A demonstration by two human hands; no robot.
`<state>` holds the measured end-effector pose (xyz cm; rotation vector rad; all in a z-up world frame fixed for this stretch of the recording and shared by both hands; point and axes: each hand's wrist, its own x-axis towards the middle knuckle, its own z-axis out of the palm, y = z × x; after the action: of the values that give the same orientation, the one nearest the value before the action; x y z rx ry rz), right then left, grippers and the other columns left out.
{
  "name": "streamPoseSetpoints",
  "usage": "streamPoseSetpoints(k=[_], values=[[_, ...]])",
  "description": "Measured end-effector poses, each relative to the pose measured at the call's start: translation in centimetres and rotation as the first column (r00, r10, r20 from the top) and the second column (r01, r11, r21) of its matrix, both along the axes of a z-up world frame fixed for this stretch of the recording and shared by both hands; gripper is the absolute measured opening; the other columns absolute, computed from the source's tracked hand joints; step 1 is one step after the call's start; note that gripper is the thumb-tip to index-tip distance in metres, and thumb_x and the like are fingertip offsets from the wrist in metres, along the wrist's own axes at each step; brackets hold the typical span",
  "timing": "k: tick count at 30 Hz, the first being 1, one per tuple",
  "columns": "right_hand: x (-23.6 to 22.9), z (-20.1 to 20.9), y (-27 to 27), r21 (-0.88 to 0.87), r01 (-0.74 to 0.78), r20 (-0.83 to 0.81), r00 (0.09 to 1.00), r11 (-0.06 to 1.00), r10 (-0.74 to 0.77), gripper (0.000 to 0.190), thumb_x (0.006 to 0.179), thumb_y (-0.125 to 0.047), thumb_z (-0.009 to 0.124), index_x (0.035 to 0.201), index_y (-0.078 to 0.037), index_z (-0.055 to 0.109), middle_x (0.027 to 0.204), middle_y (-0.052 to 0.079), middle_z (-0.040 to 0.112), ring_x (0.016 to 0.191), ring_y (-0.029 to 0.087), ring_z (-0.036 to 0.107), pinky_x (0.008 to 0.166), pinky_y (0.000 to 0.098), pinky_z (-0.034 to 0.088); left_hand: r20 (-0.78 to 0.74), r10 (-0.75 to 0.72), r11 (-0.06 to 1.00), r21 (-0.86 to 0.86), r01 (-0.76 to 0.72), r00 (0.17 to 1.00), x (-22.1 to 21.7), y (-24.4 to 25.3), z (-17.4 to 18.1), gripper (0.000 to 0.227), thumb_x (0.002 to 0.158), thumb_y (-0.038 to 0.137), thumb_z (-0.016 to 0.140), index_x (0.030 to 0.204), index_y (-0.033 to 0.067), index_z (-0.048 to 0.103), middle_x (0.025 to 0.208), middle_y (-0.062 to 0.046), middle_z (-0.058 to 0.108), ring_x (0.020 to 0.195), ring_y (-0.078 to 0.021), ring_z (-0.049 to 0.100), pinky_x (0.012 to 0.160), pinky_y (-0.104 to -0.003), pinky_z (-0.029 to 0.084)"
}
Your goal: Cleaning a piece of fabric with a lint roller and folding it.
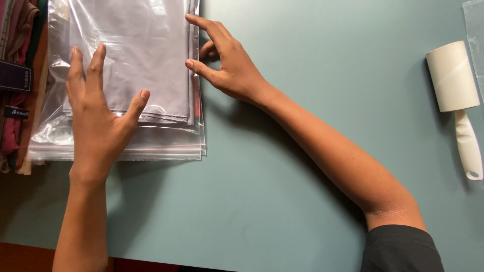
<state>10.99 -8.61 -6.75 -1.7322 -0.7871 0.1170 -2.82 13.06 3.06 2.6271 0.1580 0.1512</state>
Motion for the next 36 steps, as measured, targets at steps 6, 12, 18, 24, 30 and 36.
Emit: streamPoseSetpoints(k=[6, 12, 18, 24, 30, 36], values=[[0.5, 0.6, 0.7, -0.046, 0.090, -0.083, 0.992, 0.995, -0.093, 0.056, 0.090, -0.025, 0.080, 0.138, -0.023, 0.052, 0.119, 0.010, 0.066, 0.074, 0.007, 0.070, 0.085, 0.0252, 0.055, -0.034, 0.105, 0.943, 0.321, -0.089, 0.994, -0.9, 1.3, 0.4, 0.082, 0.105, 0.052, 0.060, 0.163, 0.0009, 0.035, 0.159, -0.040, 0.028, 0.140, -0.0619, 0.030, 0.110, -0.072, 0.023], [0.9, 1.0, 0.8, 0.094, 0.085, -0.240, 0.969, 0.992, -0.061, 0.050, 0.086, -0.011, 0.086, 0.129, -0.022, 0.063, 0.115, 0.010, 0.064, 0.073, 0.006, 0.075, 0.079, 0.0199, 0.060, -0.143, 0.190, 0.951, 0.273, -0.145, 0.971, -0.3, 1.4, -0.2, 0.087, 0.103, 0.060, 0.055, 0.165, 0.0045, 0.028, 0.159, -0.039, 0.026, 0.139, -0.0569, 0.028, 0.104, -0.072, 0.028], [1.0, 1.6, 1.4, 0.195, 0.111, -0.414, 0.910, 0.974, -0.020, 0.045, 0.082, 0.000, 0.083, 0.119, -0.016, 0.064, 0.106, 0.006, 0.054, 0.070, 0.016, 0.081, 0.063, 0.0228, 0.062, -0.091, 0.117, 0.968, 0.232, -0.093, 0.989, 0.7, 2.4, -0.6, 0.086, 0.103, 0.054, 0.062, 0.165, 0.0031, 0.029, 0.158, -0.039, 0.029, 0.139, -0.0573, 0.028, 0.102, -0.073, 0.032], [1.6, 0.4, 2.0, 0.221, 0.115, -0.269, 0.962, 0.969, -0.053, 0.046, 0.089, -0.006, 0.083, 0.126, -0.022, 0.062, 0.114, 0.008, 0.057, 0.073, 0.008, 0.070, 0.069, 0.0195, 0.059, 0.001, 0.107, 0.957, 0.273, -0.103, 0.994, 1.2, 3.3, -1.8, 0.084, 0.108, 0.056, 0.061, 0.165, 0.0023, 0.030, 0.157, -0.041, 0.032, 0.138, -0.0582, 0.032, 0.106, -0.071, 0.027], [1.5, -1.0, 2.1, 0.164, 0.159, -0.117, 0.983, 0.974, -0.141, 0.047, 0.098, -0.011, 0.078, 0.139, -0.025, 0.059, 0.123, 0.005, 0.062, 0.083, 0.007, 0.073, 0.072, 0.0199, 0.058, -0.039, 0.161, 0.943, 0.300, -0.142, 0.986, 0.7, 2.4, -1.4, 0.084, 0.109, 0.062, 0.048, 0.165, 0.0007, 0.030, 0.159, -0.040, 0.029, 0.133, -0.0601, 0.031, 0.105, -0.072, 0.026], [1.2, -0.5, 1.9, 0.275, 0.171, -0.311, 0.947, 0.946, -0.081, 0.039, 0.098, -0.016, 0.070, 0.135, -0.021, 0.060, 0.127, 0.019, 0.067, 0.088, 0.012, 0.082, 0.082, 0.0292, 0.076, -0.068, 0.175, 0.932, 0.334, -0.143, 0.982, 0.0, 0.5, -0.5, 0.095, 0.104, 0.073, 0.037, 0.166, 0.0018, 0.028, 0.158, -0.043, 0.027, 0.130, -0.0578, 0.031, 0.106, -0.070, 0.024]])
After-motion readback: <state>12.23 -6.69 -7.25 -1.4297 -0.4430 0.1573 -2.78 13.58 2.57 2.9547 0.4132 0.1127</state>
